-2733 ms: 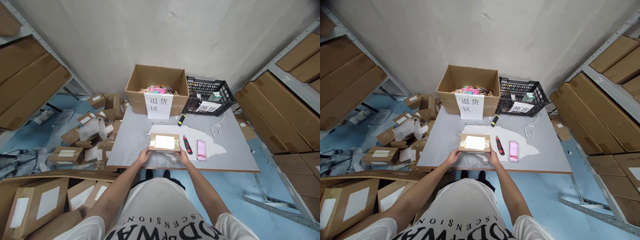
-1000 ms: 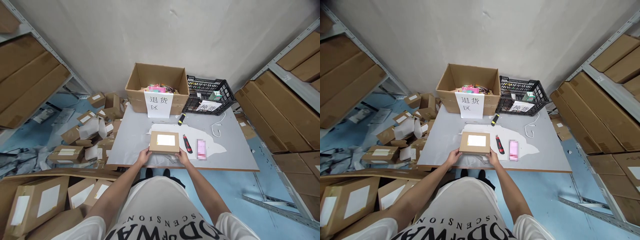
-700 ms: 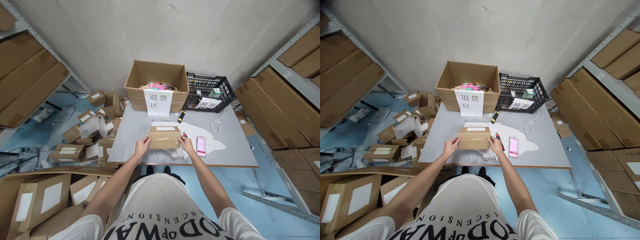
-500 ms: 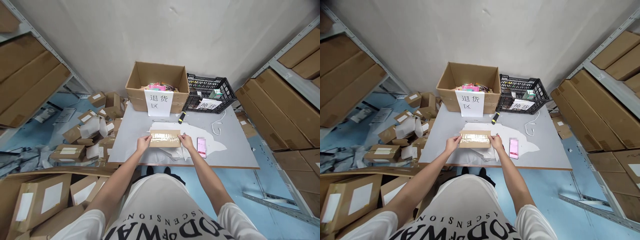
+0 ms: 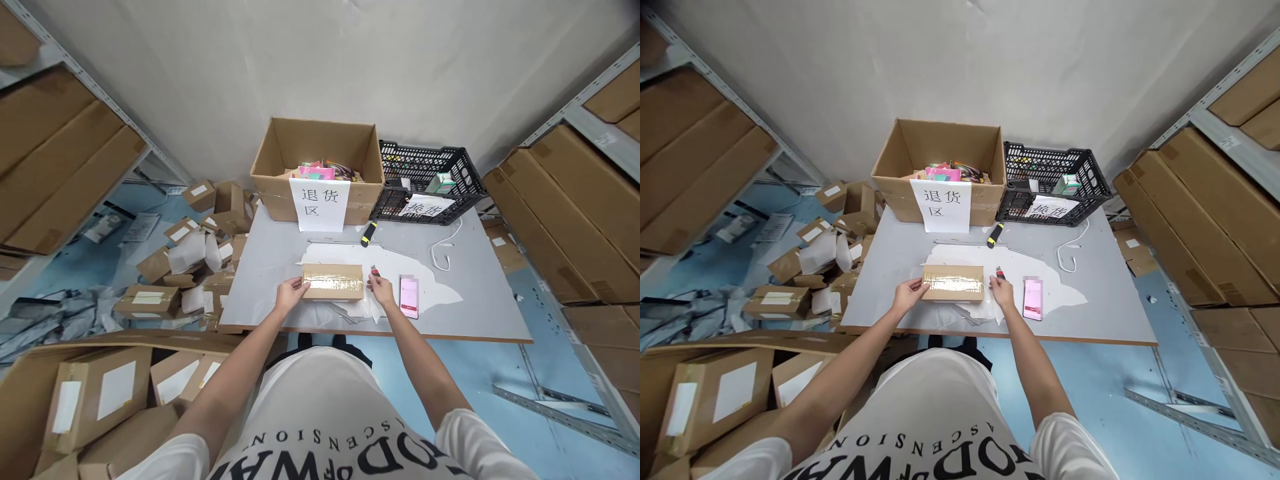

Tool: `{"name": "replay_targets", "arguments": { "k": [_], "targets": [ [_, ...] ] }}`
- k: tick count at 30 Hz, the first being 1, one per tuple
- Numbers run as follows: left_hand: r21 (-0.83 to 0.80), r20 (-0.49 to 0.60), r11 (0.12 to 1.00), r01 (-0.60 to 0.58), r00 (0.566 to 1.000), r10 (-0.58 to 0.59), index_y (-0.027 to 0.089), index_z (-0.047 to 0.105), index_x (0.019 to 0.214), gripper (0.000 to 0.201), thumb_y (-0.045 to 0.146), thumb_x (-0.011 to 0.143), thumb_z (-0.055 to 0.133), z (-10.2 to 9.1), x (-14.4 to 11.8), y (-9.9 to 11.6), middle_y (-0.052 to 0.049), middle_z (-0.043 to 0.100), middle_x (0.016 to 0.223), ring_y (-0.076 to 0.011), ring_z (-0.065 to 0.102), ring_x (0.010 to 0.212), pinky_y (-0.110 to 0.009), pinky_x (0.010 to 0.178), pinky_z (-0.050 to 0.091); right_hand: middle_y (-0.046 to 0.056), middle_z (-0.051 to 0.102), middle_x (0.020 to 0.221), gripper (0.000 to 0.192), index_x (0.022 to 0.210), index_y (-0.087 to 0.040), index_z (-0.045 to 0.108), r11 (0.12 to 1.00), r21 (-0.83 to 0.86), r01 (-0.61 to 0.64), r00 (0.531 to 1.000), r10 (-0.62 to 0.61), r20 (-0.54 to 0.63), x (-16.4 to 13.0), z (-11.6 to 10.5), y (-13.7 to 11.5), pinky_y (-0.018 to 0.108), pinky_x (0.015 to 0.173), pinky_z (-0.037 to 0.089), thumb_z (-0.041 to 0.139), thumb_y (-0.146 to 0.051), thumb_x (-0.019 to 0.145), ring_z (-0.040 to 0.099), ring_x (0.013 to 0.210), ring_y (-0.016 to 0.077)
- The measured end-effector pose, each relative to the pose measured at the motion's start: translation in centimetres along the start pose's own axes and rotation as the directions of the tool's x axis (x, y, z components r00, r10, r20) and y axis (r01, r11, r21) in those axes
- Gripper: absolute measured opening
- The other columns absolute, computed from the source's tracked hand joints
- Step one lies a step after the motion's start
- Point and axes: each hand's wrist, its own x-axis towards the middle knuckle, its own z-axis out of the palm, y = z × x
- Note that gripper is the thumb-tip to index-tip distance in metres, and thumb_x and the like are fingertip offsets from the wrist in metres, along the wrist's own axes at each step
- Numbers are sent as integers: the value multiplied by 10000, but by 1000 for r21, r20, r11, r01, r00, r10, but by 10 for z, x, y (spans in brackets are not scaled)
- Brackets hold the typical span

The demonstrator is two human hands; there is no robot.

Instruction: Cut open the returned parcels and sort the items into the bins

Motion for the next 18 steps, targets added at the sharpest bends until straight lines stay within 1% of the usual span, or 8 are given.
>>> {"name": "replay_targets", "arguments": {
  "k": [2,3,5,8,11,14,16,18],
  "targets": [
    [2,-15,1000,-10,1000,10,92,652,1082,537,413,657,722,2,-3,1,-138,683,1076,-267,646,1002,-380,907,513,118,696,973,358,1085,-151,643,990,-135,-27,996,16,-87,2,-3,15,323,807,461,450,-357,863,643,932,241],
    [11,-27,1000,-18,999,18,91,644,1095,541,412,666,714,3,-5,1,-138,679,1087,-265,643,1007,-378,914,507,125,682,1015,353,1131,-157,616,976,-216,-41,995,20,-98,3,-4,22,327,829,450,487,-309,840,629,971,247],
    [51,-49,998,-41,998,44,98,631,1121,524,417,708,674,4,-10,3,-133,670,1112,-262,634,1026,-376,930,491,139,643,1097,411,1190,-160,565,940,-336,-63,997,45,-62,5,-4,33,327,843,441,548,-244,787,605,1017,252],
    [157,-53,985,-72,995,81,139,608,1175,481,425,790,581,5,-22,6,-112,665,1129,-267,620,1045,-385,946,466,159,570,1203,520,1244,-163,499,896,-435,-87,994,109,26,7,0,42,336,825,447,604,-211,736,587,1035,260],
    [225,-46,968,-114,991,128,171,542,1268,522,411,805,561,5,-37,9,-98,596,1251,-283,557,1145,-388,1005,411,173,552,1193,542,1250,-169,473,873,-473,-121,985,164,51,9,6,46,364,802,452,603,-171,724,569,1045,285],
    [270,-11,929,-252,964,264,166,448,1350,588,378,812,557,7,-53,10,-96,376,1452,-280,369,1321,-376,1089,311,193,549,1156,498,1211,-151,488,878,-457,-145,983,179,33,12,7,46,399,817,445,547,-96,720,542,1064,312],
    [324,56,877,-355,932,357,169,415,1369,578,359,835,528,9,-62,10,-96,274,1501,-276,266,1373,-398,1113,262,203,549,1143,502,1210,-131,479,888,-434,-149,984,178,27,13,6,46,408,836,439,517,-70,714,542,1058,312],
    [414,161,793,-448,893,420,171,393,1376,541,332,866,475,13,-69,10,-103,237,1515,-275,211,1392,-446,1118,232,200,553,1139,532,1242,-113,446,909,-389,-148,985,171,25,14,3,44,393,853,442,507,-81,714,553,1049,296]
  ]
}}
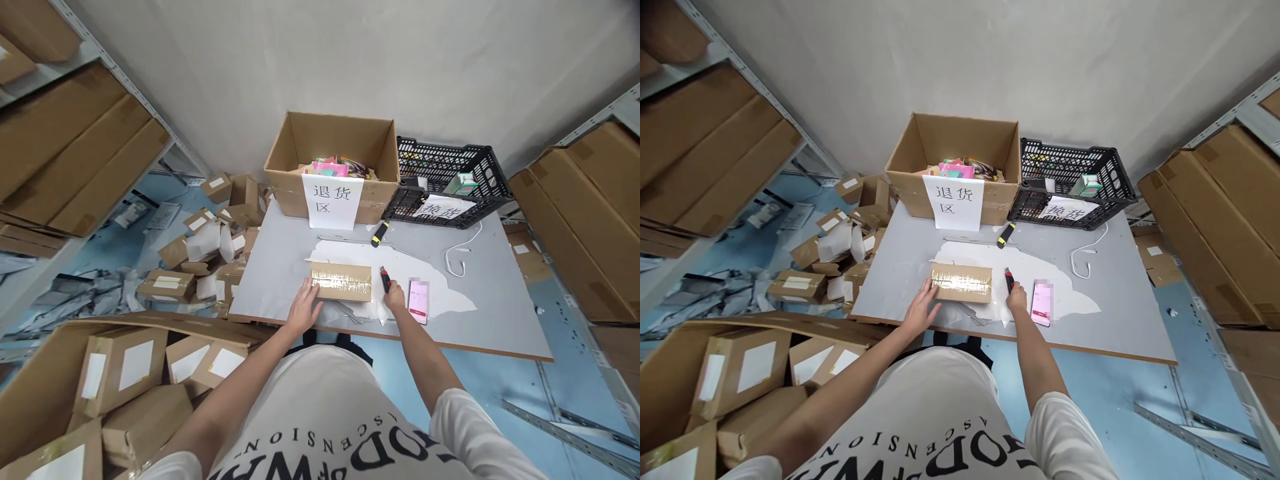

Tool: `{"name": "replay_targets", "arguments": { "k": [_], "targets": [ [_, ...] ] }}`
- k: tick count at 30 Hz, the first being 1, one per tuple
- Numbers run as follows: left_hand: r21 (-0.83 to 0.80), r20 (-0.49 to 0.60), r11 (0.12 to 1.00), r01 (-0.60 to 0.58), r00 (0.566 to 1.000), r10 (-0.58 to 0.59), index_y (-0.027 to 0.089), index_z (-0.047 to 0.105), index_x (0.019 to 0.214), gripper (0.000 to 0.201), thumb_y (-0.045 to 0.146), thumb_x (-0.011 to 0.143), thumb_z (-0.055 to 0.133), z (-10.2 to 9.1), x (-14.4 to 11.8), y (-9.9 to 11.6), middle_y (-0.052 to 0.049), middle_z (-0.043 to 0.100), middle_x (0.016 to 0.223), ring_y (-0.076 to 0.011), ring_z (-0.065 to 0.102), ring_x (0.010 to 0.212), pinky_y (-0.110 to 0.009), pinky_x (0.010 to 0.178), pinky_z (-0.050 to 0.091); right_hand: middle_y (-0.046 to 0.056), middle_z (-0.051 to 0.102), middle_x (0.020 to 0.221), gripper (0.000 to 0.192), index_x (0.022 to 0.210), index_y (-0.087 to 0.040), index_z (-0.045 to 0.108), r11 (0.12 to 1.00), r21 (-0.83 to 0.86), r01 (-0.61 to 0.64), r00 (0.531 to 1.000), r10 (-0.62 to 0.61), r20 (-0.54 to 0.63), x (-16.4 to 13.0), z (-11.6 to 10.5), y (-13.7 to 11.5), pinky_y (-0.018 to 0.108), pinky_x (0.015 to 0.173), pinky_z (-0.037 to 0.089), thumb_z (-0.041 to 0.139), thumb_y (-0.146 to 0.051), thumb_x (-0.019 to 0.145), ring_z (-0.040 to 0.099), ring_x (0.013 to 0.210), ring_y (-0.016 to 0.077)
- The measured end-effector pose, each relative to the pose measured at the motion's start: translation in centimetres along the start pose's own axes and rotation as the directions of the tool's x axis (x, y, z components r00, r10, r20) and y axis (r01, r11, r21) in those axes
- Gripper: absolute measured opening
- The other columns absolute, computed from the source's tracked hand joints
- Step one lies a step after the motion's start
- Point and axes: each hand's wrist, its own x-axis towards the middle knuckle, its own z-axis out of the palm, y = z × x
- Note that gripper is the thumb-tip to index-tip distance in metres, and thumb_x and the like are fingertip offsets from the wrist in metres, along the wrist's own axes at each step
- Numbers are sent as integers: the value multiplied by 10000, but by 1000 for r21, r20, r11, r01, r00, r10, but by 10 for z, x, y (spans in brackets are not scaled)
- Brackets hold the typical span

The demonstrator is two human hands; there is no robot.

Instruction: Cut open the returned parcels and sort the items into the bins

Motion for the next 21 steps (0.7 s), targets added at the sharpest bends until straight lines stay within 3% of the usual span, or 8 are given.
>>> {"name": "replay_targets", "arguments": {
  "k": [3,6,8,10,12,14,17,21],
  "targets": [
    [215,154,964,-156,980,124,147,359,1384,516,284,889,416,6,-3,6,-132,223,1516,-276,160,1406,-493,1111,218,173,562,1148,538,1283,-103,406,993,119,25,1000,-23,-14,-1,-8,0,342,872,454,463,-134,749,560,1056,257],
    [366,250,897,-250,954,164,121,331,1391,549,274,874,433,12,-4,9,-159,222,1512,-282,125,1411,-491,1108,221,117,582,1095,528,1317,-151,373,947,322,9,1000,-13,11,-7,-18,0,314,787,509,384,-188,790,600,943,200],
    [423,273,865,-271,948,164,114,299,1406,589,272,859,450,15,-4,9,-161,226,1510,-283,121,1412,-490,1107,219,75,577,1052,547,1333,-204,343,820,571,-39,997,-3,72,-14,-25,-1,306,690,539,377,-216,787,609,842,163],
    [454,284,846,-280,945,161,108,274,1417,620,269,848,458,16,-5,9,-158,228,1511,-281,127,1411,-484,1109,213,48,558,1047,567,1312,-245,354,630,773,-69,992,-41,122,-22,-33,-2,294,644,546,426,-219,750,603,810,140],
    [469,293,834,-289,942,162,101,266,1421,632,264,841,459,16,-5,8,-155,224,1513,-278,134,1410,-472,1111,210,37,546,1063,582,1268,-264,400,516,855,-55,986,-105,126,-30,-40,-4,279,633,543,497,-203,697,600,816,134],
    [477,297,826,-299,940,169,99,265,1422,636,256,837,457,16,-5,7,-151,220,1515,-273,139,1410,-460,1111,211,39,543,1091,596,1246,-272,422,454,891,-25,980,-165,111,-38,-47,-6,270,633,538,550,-202,668,599,837,138],
    [484,292,819,-309,939,182,103,257,1427,644,251,832,454,15,-6,5,-145,226,1514,-266,139,1411,-449,1112,210,58,540,1151,612,1286,-278,387,421,906,46,969,-237,61,-49,-54,-11,266,614,527,567,-256,702,599,851,147],
    [491,277,816,-307,942,187,116,253,1433,656,261,827,461,15,-5,5,-133,234,1514,-254,142,1411,-434,1119,205,95,541,1183,619,1367,-263,297,493,850,187,944,-331,-15,-62,-61,-22,255,550,496,508,-315,788,587,758,132]
  ]
}}
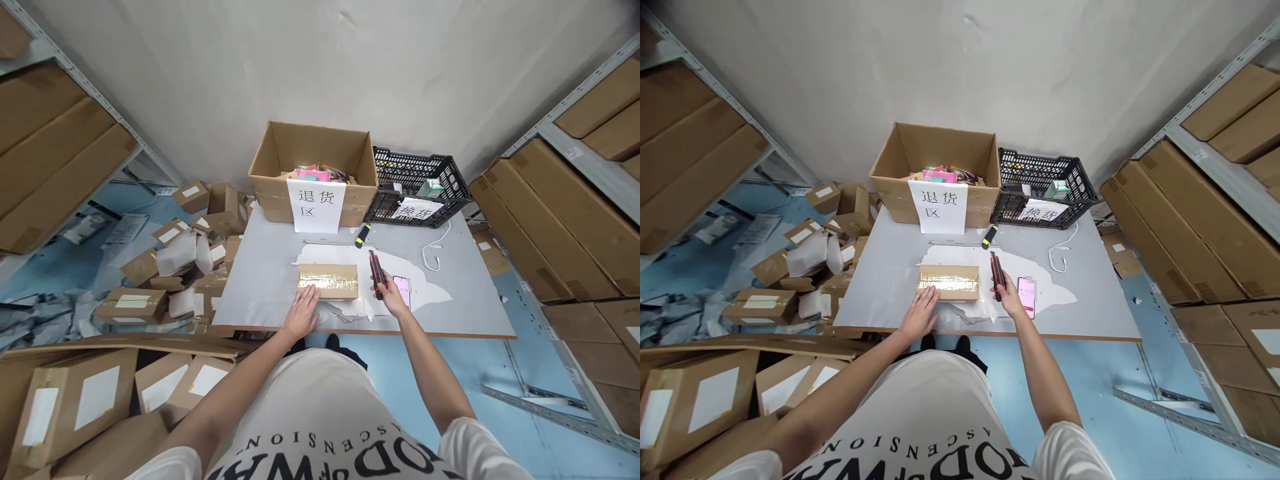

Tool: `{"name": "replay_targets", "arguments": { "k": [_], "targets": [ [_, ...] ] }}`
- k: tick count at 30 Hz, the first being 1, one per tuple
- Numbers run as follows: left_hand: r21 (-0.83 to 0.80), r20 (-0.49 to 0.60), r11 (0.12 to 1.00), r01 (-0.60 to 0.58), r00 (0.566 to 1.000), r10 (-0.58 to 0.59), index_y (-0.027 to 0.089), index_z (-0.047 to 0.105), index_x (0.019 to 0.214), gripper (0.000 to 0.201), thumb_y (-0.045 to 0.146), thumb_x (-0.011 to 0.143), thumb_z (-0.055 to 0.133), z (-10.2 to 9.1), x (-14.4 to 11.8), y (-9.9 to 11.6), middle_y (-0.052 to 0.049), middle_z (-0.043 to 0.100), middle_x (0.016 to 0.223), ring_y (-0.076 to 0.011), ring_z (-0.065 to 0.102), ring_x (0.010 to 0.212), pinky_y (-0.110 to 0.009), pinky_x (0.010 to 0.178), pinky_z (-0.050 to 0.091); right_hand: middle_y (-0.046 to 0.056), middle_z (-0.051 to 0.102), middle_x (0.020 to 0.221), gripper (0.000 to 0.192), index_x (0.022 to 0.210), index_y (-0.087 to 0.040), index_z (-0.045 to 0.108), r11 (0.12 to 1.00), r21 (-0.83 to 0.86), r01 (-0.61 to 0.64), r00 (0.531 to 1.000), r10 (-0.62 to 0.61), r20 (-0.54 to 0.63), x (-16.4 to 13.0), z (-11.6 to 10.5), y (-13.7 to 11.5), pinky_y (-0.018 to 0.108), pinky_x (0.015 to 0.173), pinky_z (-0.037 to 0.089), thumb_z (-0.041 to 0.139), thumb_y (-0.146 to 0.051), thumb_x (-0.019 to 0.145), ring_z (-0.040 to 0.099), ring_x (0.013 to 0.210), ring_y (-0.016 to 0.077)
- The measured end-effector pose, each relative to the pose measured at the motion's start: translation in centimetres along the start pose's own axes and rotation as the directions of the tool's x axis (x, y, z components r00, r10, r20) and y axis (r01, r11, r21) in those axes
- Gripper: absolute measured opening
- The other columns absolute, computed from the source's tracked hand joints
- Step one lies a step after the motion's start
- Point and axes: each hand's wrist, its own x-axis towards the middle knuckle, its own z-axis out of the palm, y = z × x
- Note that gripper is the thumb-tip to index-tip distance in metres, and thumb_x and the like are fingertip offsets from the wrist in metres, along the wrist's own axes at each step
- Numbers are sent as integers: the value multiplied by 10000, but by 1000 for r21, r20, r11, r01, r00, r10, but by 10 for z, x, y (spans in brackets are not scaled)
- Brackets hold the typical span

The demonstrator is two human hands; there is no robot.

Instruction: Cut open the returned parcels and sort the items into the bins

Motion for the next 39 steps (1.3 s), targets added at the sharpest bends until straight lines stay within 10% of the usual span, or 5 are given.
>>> {"name": "replay_targets", "arguments": {
  "k": [7,13,17,39],
  "targets": [
    [-2,-7,999,40,999,-40,115,258,1434,689,281,809,498,-6,9,1,-144,187,1526,-268,132,1412,-418,1129,184,113,615,1103,549,1411,-204,260,923,-347,168,980,-118,163,2,17,-31,274,518,481,374,-344,893,577,617,128],
    [-9,21,999,37,999,-36,105,234,1439,739,311,790,520,-9,16,0,-144,171,1530,-267,88,1418,-418,1136,147,88,538,1314,479,1376,-223,389,522,-663,538,818,-132,560,19,51,-65,396,957,428,375,-214,897,536,1153,222],
    [-1,40,1000,30,999,-30,109,198,1449,762,290,780,515,-5,11,-2,-138,152,1535,-268,83,1418,-427,1130,146,77,522,1338,486,1392,-229,377,358,-679,641,726,5,688,32,86,-79,361,946,428,361,-198,907,524,1170,214],
    [-31,99,998,47,994,-43,127,173,1455,824,229,727,547,-7,4,1,-129,126,1542,-262,45,1421,-433,1133,126,146,611,1129,463,1377,-235,354,-132,-621,773,627,304,717,41,141,-128,312,717,474,350,-163,919,653,917,243]
  ]
}}
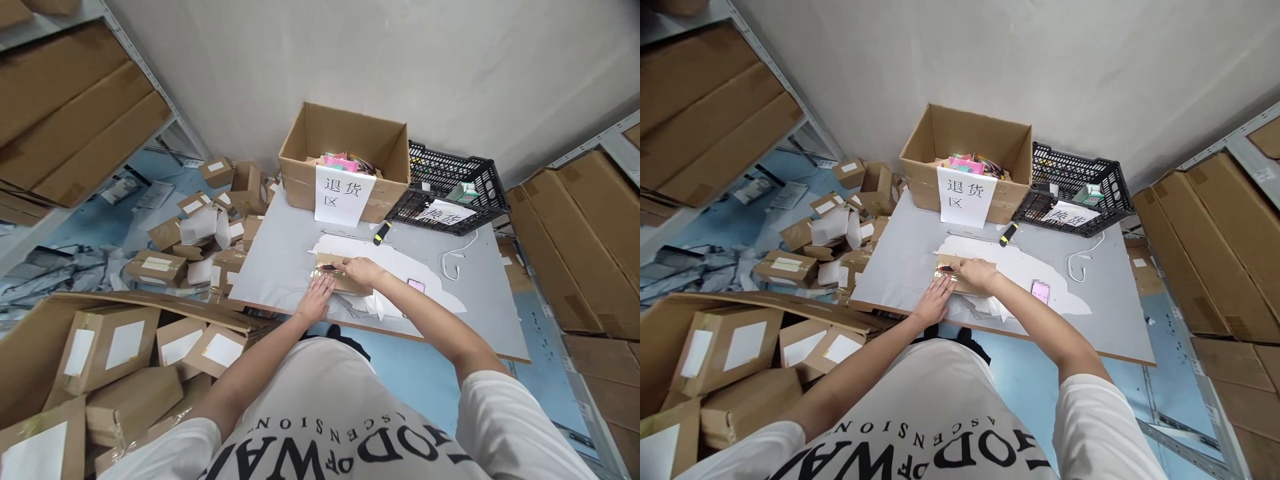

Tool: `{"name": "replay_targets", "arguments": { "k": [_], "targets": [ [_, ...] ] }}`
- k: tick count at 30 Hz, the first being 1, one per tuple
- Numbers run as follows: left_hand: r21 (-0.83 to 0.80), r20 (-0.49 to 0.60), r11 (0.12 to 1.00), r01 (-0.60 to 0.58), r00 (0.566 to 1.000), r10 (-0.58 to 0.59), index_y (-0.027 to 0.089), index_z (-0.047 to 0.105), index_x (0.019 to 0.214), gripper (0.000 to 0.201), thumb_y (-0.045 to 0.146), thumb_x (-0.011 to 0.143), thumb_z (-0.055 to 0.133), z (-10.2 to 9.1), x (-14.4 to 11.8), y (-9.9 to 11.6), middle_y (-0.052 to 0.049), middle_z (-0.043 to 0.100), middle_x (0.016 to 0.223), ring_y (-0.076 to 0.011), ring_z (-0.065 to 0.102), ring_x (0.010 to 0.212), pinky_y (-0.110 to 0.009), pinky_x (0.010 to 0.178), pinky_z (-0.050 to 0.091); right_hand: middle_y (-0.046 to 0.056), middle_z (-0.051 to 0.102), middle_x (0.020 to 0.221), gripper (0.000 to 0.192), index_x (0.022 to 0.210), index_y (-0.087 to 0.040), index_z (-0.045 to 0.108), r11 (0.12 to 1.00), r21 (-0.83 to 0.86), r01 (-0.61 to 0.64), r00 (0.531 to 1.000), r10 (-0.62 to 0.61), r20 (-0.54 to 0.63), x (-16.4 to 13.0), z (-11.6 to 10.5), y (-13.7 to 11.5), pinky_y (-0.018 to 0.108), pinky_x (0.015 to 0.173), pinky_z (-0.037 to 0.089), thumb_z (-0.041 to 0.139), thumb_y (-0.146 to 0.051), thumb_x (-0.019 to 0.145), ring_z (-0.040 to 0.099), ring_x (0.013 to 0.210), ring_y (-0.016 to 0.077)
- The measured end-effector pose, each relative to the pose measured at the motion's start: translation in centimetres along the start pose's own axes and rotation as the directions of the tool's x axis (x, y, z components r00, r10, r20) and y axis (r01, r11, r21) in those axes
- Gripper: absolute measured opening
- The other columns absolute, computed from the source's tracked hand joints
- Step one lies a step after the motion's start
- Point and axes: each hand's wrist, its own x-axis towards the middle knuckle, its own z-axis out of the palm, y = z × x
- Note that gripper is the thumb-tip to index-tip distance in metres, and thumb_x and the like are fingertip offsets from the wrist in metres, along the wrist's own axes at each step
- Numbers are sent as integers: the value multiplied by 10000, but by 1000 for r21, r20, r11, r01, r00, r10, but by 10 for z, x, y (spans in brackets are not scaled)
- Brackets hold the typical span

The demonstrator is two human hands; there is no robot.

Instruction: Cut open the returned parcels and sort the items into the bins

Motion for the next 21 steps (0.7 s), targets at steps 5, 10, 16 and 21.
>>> {"name": "replay_targets", "arguments": {
  "k": [5,10,16,21],
  "targets": [
    [4,0,1000,10,1000,-10,134,166,1456,842,219,716,559,0,0,1,-130,130,1541,-263,53,1421,-437,1131,130,154,629,1067,418,1327,-202,411,999,-47,7,1000,-6,28,-1,0,2,316,704,483,343,-154,917,655,919,256],
    [10,-6,1000,10,1000,-10,134,178,1453,836,232,718,564,0,-1,2,-130,117,1544,-270,49,1421,-437,1130,134,143,642,1056,414,1317,-219,433,999,-44,-9,1000,10,24,-7,1,8,315,687,481,349,-162,916,664,889,255],
    [16,-11,1000,16,1000,-16,142,179,1455,831,233,722,559,0,0,2,-122,137,1541,-268,68,1420,-427,1129,148,130,656,1033,458,1285,-267,496,996,-23,-83,995,84,53,-40,14,35,312,686,465,398,-99,871,662,870,247],
    [20,-17,1000,18,1000,-18,145,183,1454,850,226,701,571,2,2,2,-129,156,1536,-273,87,1418,-432,1130,148,124,659,986,561,1304,-284,493,986,26,-166,985,165,50,-85,33,63,314,688,449,408,-21,815,664,825,237]
  ]
}}
